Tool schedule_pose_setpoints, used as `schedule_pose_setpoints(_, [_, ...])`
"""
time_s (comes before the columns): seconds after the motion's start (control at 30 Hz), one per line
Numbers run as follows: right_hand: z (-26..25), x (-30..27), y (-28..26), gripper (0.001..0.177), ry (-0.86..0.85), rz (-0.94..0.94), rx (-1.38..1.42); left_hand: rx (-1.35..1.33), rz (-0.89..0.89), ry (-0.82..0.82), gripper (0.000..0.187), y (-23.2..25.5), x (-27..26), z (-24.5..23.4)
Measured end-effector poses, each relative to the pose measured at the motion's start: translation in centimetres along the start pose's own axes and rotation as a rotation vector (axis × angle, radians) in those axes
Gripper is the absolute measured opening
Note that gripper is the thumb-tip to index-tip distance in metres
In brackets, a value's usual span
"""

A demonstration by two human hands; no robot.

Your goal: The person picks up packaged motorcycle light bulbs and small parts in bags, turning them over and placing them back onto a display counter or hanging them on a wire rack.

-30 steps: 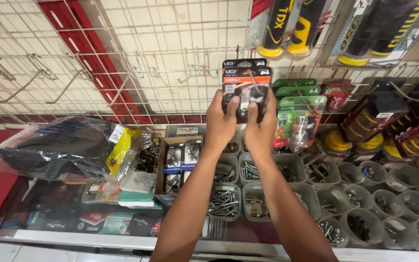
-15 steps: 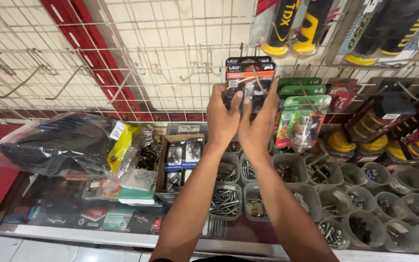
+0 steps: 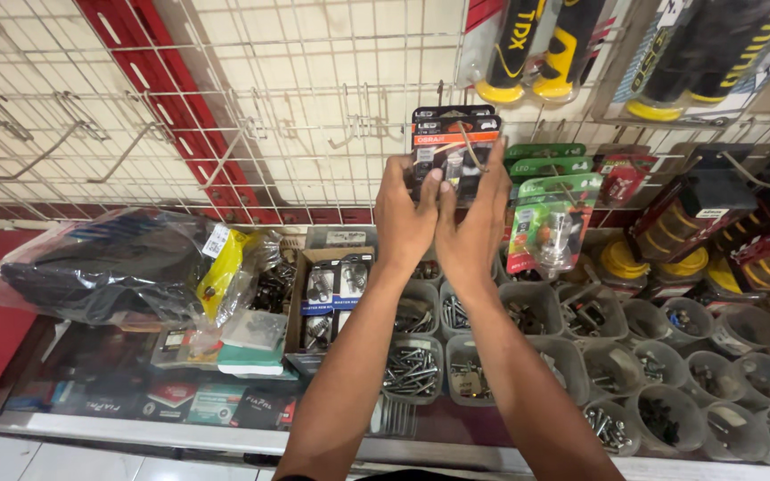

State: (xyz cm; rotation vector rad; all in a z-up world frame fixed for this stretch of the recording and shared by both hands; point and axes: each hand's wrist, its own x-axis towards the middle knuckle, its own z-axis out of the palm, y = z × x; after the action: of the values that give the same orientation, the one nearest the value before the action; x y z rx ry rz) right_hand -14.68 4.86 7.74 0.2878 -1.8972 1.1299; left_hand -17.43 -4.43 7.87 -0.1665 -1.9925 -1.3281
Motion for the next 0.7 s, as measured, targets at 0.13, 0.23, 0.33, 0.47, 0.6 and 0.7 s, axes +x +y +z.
schedule_pose_setpoints(0.13, [0.0,0.2,-0.1,0.082,-0.017,-0.008,-0.002,0.009,0.025,0.019,0.031,-0.2,0.1,0.1])
schedule_pose_setpoints(0.23, [0.0,0.4,-0.1,0.083,-0.010,-0.024,-0.032,0.042,0.058,0.012,0.027,-0.5,0.3,0.3])
schedule_pose_setpoints(0.33, [0.0,0.3,0.0,0.085,-0.007,-0.034,-0.066,0.040,0.091,0.017,0.024,-0.9,0.2,0.5])
schedule_pose_setpoints(0.47, [-0.1,0.2,0.0,0.086,-0.026,-0.001,-0.087,0.037,0.065,-0.002,0.023,-1.0,0.1,0.4])
schedule_pose_setpoints(0.6, [-0.4,-0.1,0.0,0.083,-0.020,-0.065,-0.176,0.025,0.052,0.022,0.025,-0.7,-0.4,0.1])
schedule_pose_setpoints(0.7, [-0.5,-0.5,0.0,0.074,-0.015,-0.104,-0.199,0.020,-0.058,-0.052,0.024,-0.8,-0.7,-0.2])
